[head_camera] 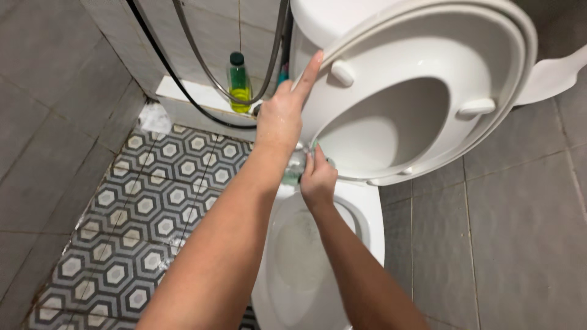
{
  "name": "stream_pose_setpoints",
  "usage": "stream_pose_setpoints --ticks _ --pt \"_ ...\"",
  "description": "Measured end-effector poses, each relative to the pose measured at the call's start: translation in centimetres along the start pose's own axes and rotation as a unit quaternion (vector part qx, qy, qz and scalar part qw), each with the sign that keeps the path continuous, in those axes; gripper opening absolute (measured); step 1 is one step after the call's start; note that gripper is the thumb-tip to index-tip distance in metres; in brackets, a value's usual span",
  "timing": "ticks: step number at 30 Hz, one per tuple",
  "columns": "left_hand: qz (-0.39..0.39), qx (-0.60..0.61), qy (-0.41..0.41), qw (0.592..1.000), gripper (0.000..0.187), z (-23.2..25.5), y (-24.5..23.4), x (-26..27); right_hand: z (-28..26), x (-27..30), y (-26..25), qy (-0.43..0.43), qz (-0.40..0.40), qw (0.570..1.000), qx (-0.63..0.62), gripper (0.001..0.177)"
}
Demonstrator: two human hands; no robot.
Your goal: The person cleans a white toilet in a tiled bathroom using a green cloth. They wipe the tank, seat, lid, and rim, repeatedly rinsing the cloth under a handheld shower head and wringing it out. The person finishes by placing the cloth in a wall-mounted caddy.
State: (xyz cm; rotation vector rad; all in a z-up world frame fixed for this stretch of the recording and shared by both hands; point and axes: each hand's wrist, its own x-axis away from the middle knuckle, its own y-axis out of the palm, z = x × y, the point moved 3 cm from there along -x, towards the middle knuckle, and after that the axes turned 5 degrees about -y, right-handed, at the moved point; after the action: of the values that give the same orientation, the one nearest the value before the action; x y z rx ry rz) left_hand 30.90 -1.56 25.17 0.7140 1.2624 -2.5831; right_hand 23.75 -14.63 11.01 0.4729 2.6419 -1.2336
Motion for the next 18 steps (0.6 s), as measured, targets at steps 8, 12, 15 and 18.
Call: stream_pose_setpoints --ticks 8,12,15,18 --pt "-0.072 0.033 -0.026 0.996 0.097 0.4 -1.0 -0.1 -8.8 -7.4 -14.1 0.108 0.129 0.782 -0.6 0.026" --pt "-0.166 0.024 -0.088 0.982 0.092 0.9 -2.5 -0.6 -12.8 -7.7 -17.0 0.107 0.151 0.789 -0.586 0.015" --pt "-0.124 -0.033 -0.067 0.989 0.073 3.5 -4.5 -0.7 -12.1 -7.8 -17.1 0.137 0.142 0.867 -0.456 0.016" --pt "-0.059 -0.059 0.015 0.996 0.065 8.1 -6.7 -2.7 -9.5 -8.4 -18.9 0.134 0.154 0.905 -0.373 0.018"
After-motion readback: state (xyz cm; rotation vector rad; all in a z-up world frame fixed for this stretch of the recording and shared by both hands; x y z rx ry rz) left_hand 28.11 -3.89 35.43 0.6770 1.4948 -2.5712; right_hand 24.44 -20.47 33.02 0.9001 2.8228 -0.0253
